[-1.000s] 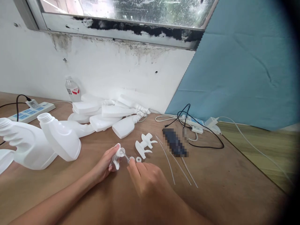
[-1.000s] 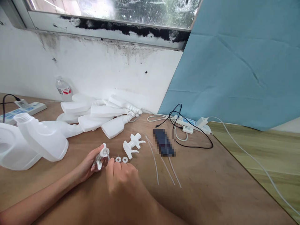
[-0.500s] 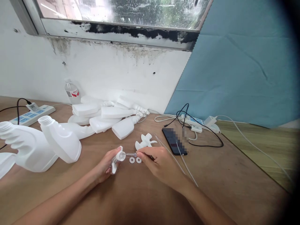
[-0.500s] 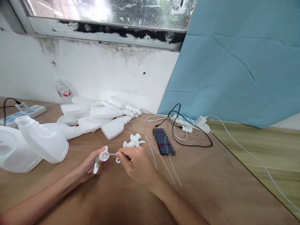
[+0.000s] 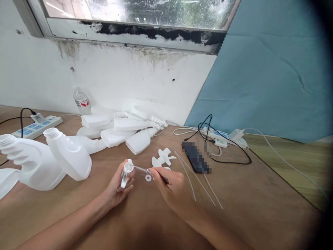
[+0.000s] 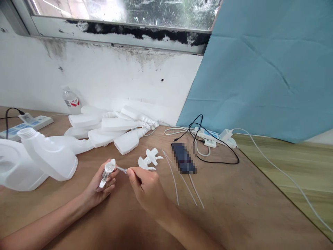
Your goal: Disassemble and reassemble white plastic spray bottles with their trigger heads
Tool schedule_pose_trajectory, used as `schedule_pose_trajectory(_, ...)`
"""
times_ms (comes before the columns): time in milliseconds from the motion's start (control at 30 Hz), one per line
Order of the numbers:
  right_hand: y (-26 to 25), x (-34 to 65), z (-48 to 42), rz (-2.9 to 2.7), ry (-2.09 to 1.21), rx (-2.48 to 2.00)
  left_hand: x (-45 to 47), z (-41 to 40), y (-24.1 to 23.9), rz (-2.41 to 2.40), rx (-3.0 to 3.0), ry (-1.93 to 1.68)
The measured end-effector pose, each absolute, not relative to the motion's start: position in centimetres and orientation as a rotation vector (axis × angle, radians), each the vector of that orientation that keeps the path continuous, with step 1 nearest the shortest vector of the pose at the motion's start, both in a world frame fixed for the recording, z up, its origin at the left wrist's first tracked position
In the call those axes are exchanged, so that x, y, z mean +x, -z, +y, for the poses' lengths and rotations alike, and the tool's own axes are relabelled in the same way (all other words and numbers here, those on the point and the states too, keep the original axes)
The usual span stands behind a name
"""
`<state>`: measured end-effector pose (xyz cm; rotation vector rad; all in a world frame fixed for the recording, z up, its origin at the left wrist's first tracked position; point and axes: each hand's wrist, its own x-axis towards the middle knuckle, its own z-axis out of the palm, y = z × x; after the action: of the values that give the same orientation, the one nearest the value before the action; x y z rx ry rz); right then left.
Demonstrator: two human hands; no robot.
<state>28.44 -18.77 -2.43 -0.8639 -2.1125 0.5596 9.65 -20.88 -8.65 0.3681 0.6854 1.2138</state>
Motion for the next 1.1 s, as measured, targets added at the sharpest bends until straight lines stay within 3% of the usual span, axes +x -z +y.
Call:
schedule_pose_trajectory(133,2.0,28.8,-18.7,-2.195,-0.47,-0.759,9.9,-21.0,8.6,0.739,0.401,-1.219)
schedule_pose_trajectory(433,1.6,29.0,-19.8,-2.356,0.129,-0.522,10.6,-21.1,8.2,0.898,0.471,-1.265)
schedule_pose_trajectory(1100,1.9,28.8,-20.1,-2.453,0.233,-0.549,10.6,-21.2,8.4,0.928,0.477,-1.269)
